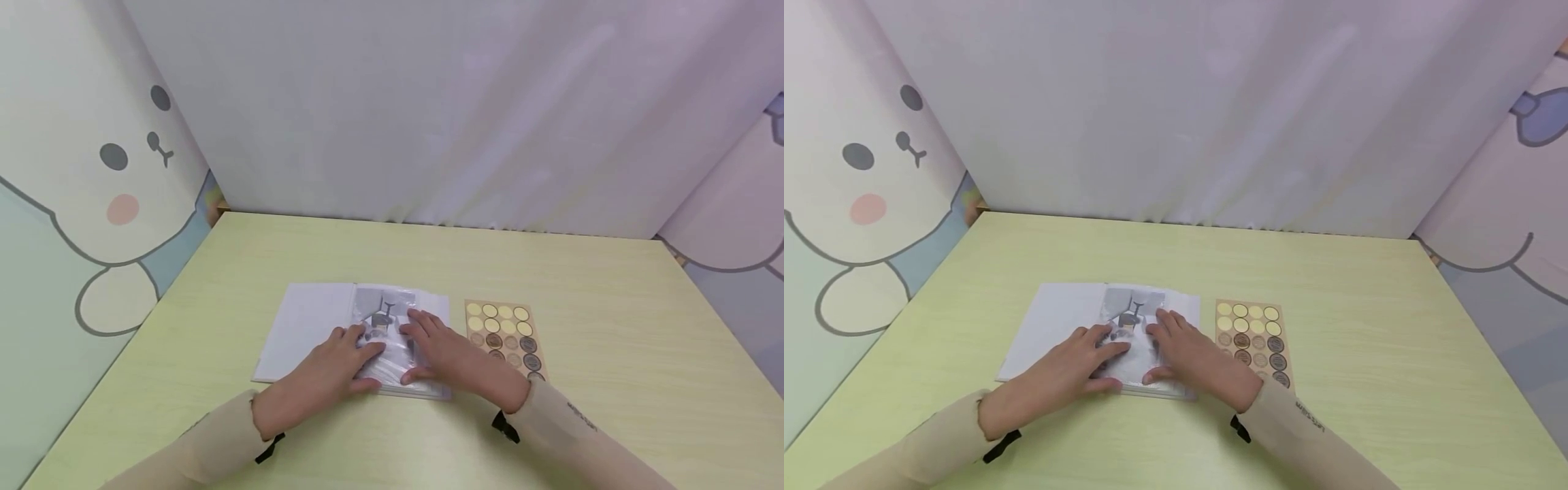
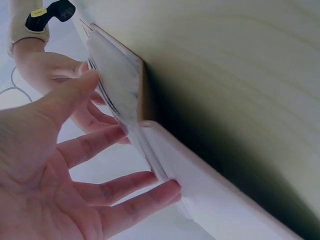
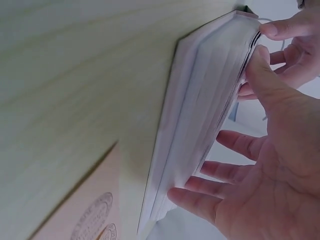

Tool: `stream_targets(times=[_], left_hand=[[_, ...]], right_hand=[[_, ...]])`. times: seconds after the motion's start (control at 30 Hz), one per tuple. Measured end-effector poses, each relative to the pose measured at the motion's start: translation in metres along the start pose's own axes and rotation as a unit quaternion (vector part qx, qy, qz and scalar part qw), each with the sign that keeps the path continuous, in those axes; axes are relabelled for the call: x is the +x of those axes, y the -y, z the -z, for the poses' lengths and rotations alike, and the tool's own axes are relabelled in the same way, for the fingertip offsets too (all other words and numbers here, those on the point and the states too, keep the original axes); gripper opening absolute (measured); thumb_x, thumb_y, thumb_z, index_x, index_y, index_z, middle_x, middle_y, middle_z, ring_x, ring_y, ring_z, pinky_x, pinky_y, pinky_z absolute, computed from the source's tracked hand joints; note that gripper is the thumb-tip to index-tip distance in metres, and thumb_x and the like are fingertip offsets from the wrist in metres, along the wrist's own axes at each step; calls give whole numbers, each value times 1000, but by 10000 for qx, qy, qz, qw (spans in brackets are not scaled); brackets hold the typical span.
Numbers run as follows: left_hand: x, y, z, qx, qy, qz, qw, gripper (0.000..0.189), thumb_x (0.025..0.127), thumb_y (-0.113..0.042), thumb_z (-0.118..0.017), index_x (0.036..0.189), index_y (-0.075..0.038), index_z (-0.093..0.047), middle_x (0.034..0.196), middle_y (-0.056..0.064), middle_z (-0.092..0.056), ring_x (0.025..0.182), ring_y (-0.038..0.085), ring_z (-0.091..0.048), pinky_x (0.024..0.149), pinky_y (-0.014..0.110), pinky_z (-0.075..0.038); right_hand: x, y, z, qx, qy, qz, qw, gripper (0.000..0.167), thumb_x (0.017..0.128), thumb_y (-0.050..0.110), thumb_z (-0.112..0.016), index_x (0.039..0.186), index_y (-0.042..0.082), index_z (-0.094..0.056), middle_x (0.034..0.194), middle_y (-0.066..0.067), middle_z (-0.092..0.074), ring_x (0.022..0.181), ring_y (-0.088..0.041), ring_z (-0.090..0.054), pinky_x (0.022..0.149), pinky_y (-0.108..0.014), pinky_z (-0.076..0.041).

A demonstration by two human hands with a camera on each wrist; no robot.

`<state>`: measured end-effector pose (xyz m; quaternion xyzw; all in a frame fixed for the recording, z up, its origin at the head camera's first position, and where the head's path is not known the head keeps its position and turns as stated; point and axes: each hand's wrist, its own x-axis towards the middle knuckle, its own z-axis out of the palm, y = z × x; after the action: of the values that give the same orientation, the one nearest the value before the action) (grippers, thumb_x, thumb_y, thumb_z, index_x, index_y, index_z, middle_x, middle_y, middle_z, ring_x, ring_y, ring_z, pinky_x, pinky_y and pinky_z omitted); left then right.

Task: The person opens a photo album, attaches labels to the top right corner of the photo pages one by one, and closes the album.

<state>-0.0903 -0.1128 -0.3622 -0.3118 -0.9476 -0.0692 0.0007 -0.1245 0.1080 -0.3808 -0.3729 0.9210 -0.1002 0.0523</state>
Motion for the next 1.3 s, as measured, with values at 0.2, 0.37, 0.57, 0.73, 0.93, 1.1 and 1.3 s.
stream_targets(times=[0.2, 0.37, 0.57, 0.73, 0.93, 1.1, 1.3], left_hand=[[-1, 1, 1, -57, -76, -27, 10000, 52, 81, -44, -66, 123, -14, -60, 126, 22, -51, 97, 35, -54, 72, 43, -54], [-2, 3, 1, -287, -23, 30, 9996, 52, 82, -46, -64, 124, -15, -60, 128, 21, -50, 101, 37, -54, 77, 46, -53], [-2, 4, 0, -250, -138, -52, 9996, 51, 82, -44, -65, 124, -15, -60, 127, 21, -51, 102, 38, -55, 77, 46, -53], [-4, 4, -1, -199, -195, -77, 9996, 52, 82, -45, -65, 123, -15, -60, 127, 21, -51, 101, 37, -55, 78, 45, -53], [-5, 4, -1, -142, -231, -76, 9996, 50, 82, -44, -65, 123, -15, -60, 126, 20, -51, 101, 36, -55, 73, 45, -54], [-5, 4, -3, -74, -286, -85, 9995, 48, 83, -43, -65, 122, -15, -61, 125, 20, -51, 99, 34, -55, 68, 44, -54], [-6, 3, -3, -25, -330, -99, 9994, 48, 82, -44, -65, 120, -15, -61, 124, 20, -51, 97, 33, -54, 63, 42, -54]], right_hand=[[-6, -2, 9, 652, 267, -266, 9972, 78, 82, 53, -58, 139, 5, -36, 151, -20, -22, 136, -37, -29, 101, -47, -40], [-13, -6, 12, 779, 307, -287, 9961, 85, 82, 58, -53, 144, 6, -29, 155, -16, -14, 138, -35, -27, 103, -46, -39], [-20, -11, 13, 778, 421, -393, 9953, 93, 81, 60, -52, 148, 3, -21, 157, -13, -9, 140, -32, -22, 107, -44, -34], [-22, -13, 11, 775, 431, -409, 9952, 92, 82, 59, -53, 147, 3, -22, 156, -13, -13, 139, -34, -25, 105, -46, -36], [-25, -18, 13, 629, 552, -680, 9942, 90, 82, 61, -53, 148, 7, -23, 156, -10, -15, 139, -32, -26, 104, -45, -37], [-24, -29, 19, 474, 590, -1008, 9920, 87, 80, 54, -60, 145, 5, -29, 154, -14, -20, 137, -34, -29, 103, -45, -39], [-31, -47, 27, 628, 299, -1095, 9915, 75, 79, 33, -72, 137, -2, -40, 146, -24, -30, 131, -42, -34, 100, -47, -41]])
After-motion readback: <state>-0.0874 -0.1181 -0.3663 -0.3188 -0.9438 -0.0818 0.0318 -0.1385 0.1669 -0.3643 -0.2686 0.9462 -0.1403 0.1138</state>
